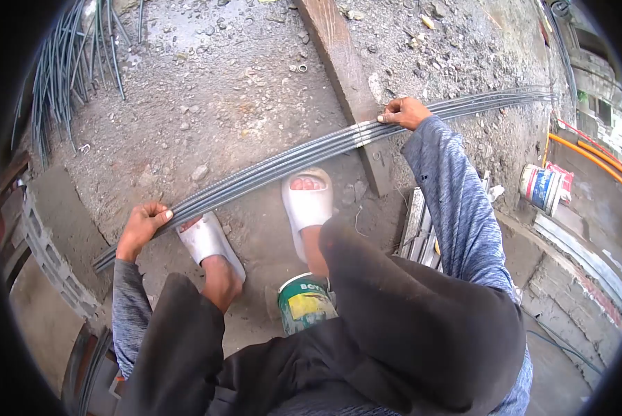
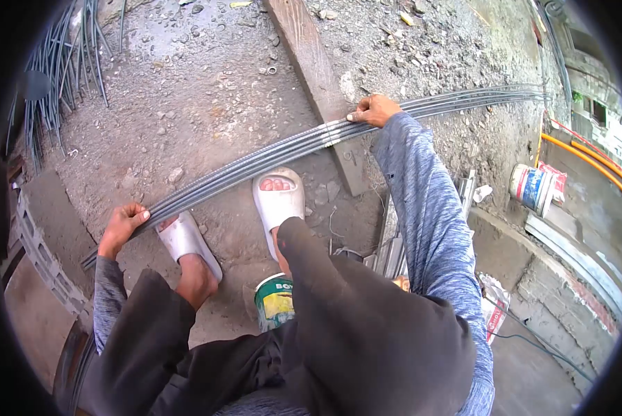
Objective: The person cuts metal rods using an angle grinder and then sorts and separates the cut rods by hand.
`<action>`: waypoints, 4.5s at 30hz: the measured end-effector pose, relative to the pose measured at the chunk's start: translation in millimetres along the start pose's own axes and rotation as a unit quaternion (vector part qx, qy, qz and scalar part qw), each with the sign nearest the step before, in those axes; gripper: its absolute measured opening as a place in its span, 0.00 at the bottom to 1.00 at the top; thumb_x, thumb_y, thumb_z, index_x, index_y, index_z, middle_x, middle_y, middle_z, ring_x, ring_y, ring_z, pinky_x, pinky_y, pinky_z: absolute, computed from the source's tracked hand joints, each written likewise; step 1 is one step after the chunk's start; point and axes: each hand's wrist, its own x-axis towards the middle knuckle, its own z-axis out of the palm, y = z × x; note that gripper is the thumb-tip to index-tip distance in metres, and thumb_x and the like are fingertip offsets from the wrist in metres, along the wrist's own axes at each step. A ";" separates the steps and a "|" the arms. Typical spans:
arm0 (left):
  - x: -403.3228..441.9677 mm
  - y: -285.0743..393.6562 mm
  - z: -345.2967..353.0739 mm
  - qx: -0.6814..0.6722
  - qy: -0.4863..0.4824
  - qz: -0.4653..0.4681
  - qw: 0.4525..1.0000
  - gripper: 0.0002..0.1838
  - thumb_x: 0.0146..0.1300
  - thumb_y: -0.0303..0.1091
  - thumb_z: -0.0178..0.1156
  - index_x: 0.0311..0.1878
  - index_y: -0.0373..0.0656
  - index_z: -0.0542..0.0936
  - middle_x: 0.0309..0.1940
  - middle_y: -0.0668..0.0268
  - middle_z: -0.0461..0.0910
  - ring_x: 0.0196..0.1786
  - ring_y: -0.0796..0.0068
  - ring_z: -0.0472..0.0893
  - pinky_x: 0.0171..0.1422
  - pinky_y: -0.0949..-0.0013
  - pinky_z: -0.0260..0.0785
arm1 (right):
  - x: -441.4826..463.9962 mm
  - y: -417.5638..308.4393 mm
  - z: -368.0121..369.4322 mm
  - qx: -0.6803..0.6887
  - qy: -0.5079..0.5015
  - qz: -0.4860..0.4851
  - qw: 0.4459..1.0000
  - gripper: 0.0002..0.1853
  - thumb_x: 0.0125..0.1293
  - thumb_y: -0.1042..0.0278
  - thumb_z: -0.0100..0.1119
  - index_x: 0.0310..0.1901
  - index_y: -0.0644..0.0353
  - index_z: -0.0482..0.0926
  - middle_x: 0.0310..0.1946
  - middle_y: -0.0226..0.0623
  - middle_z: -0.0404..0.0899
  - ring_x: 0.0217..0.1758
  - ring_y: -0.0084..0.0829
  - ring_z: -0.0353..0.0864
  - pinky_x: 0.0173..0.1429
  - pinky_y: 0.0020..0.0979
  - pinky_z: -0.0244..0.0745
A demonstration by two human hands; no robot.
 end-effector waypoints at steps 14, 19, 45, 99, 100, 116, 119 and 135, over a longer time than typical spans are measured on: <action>-9.7 10.2 10.0 0.046 0.096 0.064 0.992 0.12 0.63 0.33 0.72 0.37 0.33 0.82 0.29 0.64 0.82 0.33 0.75 0.76 0.39 0.66 0.68 | -21.8 -11.2 -4.6 -0.018 0.131 -0.050 0.990 0.27 0.53 0.39 0.80 0.41 0.55 0.88 0.36 0.36 0.87 0.44 0.35 0.86 0.54 0.37 0.77; -42.8 32.6 11.9 0.178 0.210 0.203 0.940 0.12 0.66 0.32 0.69 0.39 0.31 0.81 0.31 0.53 0.77 0.37 0.56 0.77 0.44 0.57 0.69 | -28.1 -14.6 -15.3 -0.005 0.125 -0.036 0.991 0.28 0.51 0.37 0.81 0.40 0.53 0.88 0.36 0.36 0.88 0.45 0.36 0.87 0.56 0.39 0.78; -137.5 45.4 -31.4 0.082 -0.023 0.006 0.996 0.36 0.73 0.61 0.60 0.19 0.37 0.77 0.12 0.74 0.64 0.19 0.83 0.61 0.24 0.69 0.49 | -73.2 -38.0 -39.9 0.026 0.054 -0.095 0.994 0.39 0.52 0.22 0.70 0.40 0.58 0.91 0.33 0.45 0.89 0.43 0.46 0.88 0.52 0.45 0.81; -167.2 178.7 -19.7 0.230 0.103 -0.059 0.966 0.23 0.75 0.44 0.64 0.31 0.32 0.82 0.14 0.72 0.67 0.21 0.82 0.65 0.24 0.68 0.55 | -1.0 -59.0 43.2 0.032 0.138 -0.078 0.987 0.73 0.45 0.21 0.73 0.83 0.57 0.45 0.72 0.59 0.69 0.80 0.55 0.61 0.82 0.67 0.30; -178.9 205.9 -21.0 0.233 0.108 -0.073 0.964 0.21 0.75 0.42 0.65 0.31 0.32 0.83 0.14 0.71 0.68 0.21 0.82 0.65 0.24 0.68 0.55 | -0.4 -59.3 43.9 0.033 0.140 -0.080 0.986 0.73 0.45 0.21 0.72 0.83 0.57 0.45 0.72 0.59 0.69 0.80 0.55 0.61 0.82 0.67 0.30; -198.1 335.1 -20.2 0.484 0.214 0.130 0.838 0.12 0.69 0.37 0.68 0.39 0.36 0.88 0.22 0.51 0.81 0.21 0.64 0.78 0.30 0.59 0.70 | 4.4 -66.0 52.3 0.026 0.210 -0.048 0.976 0.52 0.68 0.23 0.50 0.82 0.55 0.54 0.69 0.52 0.74 0.77 0.49 0.66 0.81 0.64 0.36; -167.8 231.1 -39.4 0.403 0.171 0.025 0.899 0.14 0.73 0.41 0.65 0.43 0.38 0.89 0.23 0.60 0.85 0.24 0.72 0.79 0.30 0.62 0.69 | 4.9 -66.2 51.4 0.026 0.213 -0.050 0.975 0.53 0.68 0.22 0.49 0.81 0.55 0.54 0.68 0.51 0.75 0.77 0.48 0.66 0.81 0.64 0.36; -154.3 -12.1 37.2 -0.065 0.157 -0.063 0.984 0.20 0.76 0.45 0.61 0.37 0.36 0.84 0.23 0.71 0.77 0.30 0.78 0.72 0.36 0.61 0.67 | 13.5 -60.0 67.3 0.024 0.347 -0.091 0.933 0.46 0.68 0.29 0.54 0.77 0.56 0.66 0.63 0.52 0.80 0.69 0.46 0.75 0.72 0.51 0.54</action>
